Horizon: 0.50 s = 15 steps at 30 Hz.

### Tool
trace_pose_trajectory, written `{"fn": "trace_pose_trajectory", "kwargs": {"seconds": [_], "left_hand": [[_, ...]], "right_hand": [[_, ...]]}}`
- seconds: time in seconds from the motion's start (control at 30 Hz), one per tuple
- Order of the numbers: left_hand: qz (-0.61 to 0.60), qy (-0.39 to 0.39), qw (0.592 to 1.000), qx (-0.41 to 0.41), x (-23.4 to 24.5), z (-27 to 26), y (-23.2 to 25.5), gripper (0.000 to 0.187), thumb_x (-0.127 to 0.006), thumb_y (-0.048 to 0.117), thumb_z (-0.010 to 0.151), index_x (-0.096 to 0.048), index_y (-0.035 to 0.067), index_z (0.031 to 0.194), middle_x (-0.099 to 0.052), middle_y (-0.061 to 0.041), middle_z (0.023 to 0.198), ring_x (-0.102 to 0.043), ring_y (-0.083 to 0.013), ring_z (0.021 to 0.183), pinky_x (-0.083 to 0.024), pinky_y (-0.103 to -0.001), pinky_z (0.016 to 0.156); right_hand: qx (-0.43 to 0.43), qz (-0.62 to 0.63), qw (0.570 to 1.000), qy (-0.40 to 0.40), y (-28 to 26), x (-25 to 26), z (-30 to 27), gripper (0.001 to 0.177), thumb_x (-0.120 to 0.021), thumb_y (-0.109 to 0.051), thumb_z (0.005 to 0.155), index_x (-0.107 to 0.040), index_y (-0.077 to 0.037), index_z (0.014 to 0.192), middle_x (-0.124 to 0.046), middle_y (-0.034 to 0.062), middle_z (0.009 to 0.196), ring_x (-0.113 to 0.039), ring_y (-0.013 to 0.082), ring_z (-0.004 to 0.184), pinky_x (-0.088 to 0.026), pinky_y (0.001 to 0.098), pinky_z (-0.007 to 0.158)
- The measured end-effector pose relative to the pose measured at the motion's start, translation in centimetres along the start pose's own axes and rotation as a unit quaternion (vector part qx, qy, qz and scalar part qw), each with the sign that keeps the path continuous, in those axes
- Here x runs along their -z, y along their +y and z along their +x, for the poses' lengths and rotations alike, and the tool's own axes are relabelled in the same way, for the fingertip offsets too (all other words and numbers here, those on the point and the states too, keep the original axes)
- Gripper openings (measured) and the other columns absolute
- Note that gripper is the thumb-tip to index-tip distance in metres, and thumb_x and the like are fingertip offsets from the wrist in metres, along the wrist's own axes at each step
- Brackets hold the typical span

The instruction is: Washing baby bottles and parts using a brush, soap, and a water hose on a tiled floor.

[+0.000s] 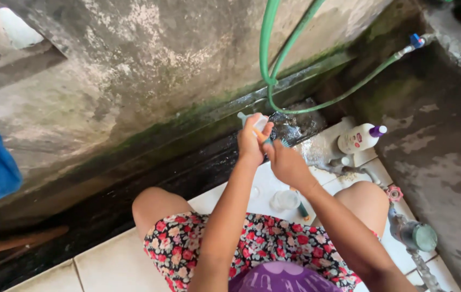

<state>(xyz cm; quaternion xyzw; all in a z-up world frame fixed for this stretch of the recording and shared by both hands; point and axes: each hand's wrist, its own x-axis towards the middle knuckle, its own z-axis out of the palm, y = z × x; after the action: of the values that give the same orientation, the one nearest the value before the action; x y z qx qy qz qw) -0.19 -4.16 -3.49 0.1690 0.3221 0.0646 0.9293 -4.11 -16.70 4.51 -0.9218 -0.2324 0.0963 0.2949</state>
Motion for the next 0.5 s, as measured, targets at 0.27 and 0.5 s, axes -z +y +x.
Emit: {"fn": "trace_pose_trajectory", "kwargs": {"seconds": [0.27,0.5], "left_hand": [[-0.037,-0.059,0.997,-0.035,0.1,0.5,0.9,0.033,-0.077,0.025,0.084,-0.063,-0.001,0.1,-0.068,-0.009,0.088,-0.067,-0.0211,0.079,-0.058,-0.03,0.072],[0.026,-0.058,0.998,-0.011,2.3,0.9,1.5,0.042,-0.079,0.017,0.077,-0.067,-0.003,0.112,-0.072,-0.012,0.096,-0.072,-0.0231,0.086,-0.061,-0.033,0.081]], "right_hand": [[-0.041,-0.13,0.99,-0.045,0.9,1.3,1.2,0.04,-0.048,-0.043,0.103,-0.052,-0.004,0.102,-0.067,0.0277,0.07,-0.064,0.0533,0.067,-0.049,0.0652,0.061],[0.027,0.034,0.998,-0.052,1.8,-1.3,-0.9,0.041,-0.047,-0.04,0.108,-0.056,-0.001,0.098,-0.065,0.0322,0.073,-0.064,0.0519,0.067,-0.049,0.062,0.061]]}}
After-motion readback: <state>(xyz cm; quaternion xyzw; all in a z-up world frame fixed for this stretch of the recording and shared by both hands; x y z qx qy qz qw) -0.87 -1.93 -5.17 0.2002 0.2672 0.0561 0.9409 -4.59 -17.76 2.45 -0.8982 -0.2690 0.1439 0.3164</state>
